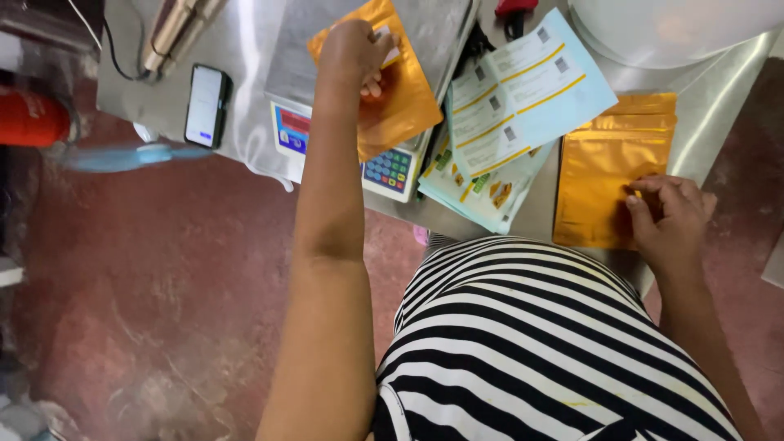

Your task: Sorting through a bin of packets and applying adhesive labels to gold-colored pouches

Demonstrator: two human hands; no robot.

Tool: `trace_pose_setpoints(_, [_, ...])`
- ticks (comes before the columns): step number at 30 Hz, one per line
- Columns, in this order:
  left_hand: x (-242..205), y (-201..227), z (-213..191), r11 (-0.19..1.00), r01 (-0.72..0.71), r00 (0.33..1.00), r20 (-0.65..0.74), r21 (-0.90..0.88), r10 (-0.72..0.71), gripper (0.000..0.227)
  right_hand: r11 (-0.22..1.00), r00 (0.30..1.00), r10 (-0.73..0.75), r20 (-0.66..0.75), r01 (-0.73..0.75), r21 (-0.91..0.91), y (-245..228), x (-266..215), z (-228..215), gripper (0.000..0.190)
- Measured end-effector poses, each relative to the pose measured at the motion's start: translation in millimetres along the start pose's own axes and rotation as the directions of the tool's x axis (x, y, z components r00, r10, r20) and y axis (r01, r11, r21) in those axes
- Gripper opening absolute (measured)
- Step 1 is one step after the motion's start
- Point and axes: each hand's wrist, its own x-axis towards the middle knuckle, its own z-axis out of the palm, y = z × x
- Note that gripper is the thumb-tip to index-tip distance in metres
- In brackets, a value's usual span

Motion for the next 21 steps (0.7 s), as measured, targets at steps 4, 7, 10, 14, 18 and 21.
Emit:
trace_pose_setpoints(4, [17,5,-4,0.985,0.157,0.979,0.123,0.078,-0.166,0.044,0.997,0.998,0.069,0.011,-0.069,-0.031,-2,-4,7,0.016])
trace_pose_setpoints(7, [25,1,-2,0.984,0.14,0.982,0.112,0.111,-0.152,0.044,0.993,0.993,0.122,-0.008,-0.122,-0.012,-21,3,-1,0.014])
trace_pose_setpoints(10, [20,-7,-4,0.992,-0.014,0.998,0.06,0.122,0.007,0.047,0.993,0.995,0.1,-0.031,-0.101,-0.064,-22,6,4,0.014])
trace_pose_setpoints(14, [-20,11,-20,0.994,0.042,0.991,0.129,-0.097,-0.029,0.04,0.99,0.989,0.075,-0.124,-0.089,-0.108,-14,5,16,0.013])
trace_pose_setpoints(18, [4,-23,28,0.878,-0.367,0.883,-0.182,0.308,0.433,0.051,0.989,0.986,0.096,-0.135,-0.11,-0.103,-41,33,2,0.008])
trace_pose_setpoints(21, [-63,4,71,0.871,-0.444,0.883,-0.063,0.21,0.465,0.018,0.989,0.989,0.145,-0.019,-0.146,-0.033,-54,58,-2,0.012])
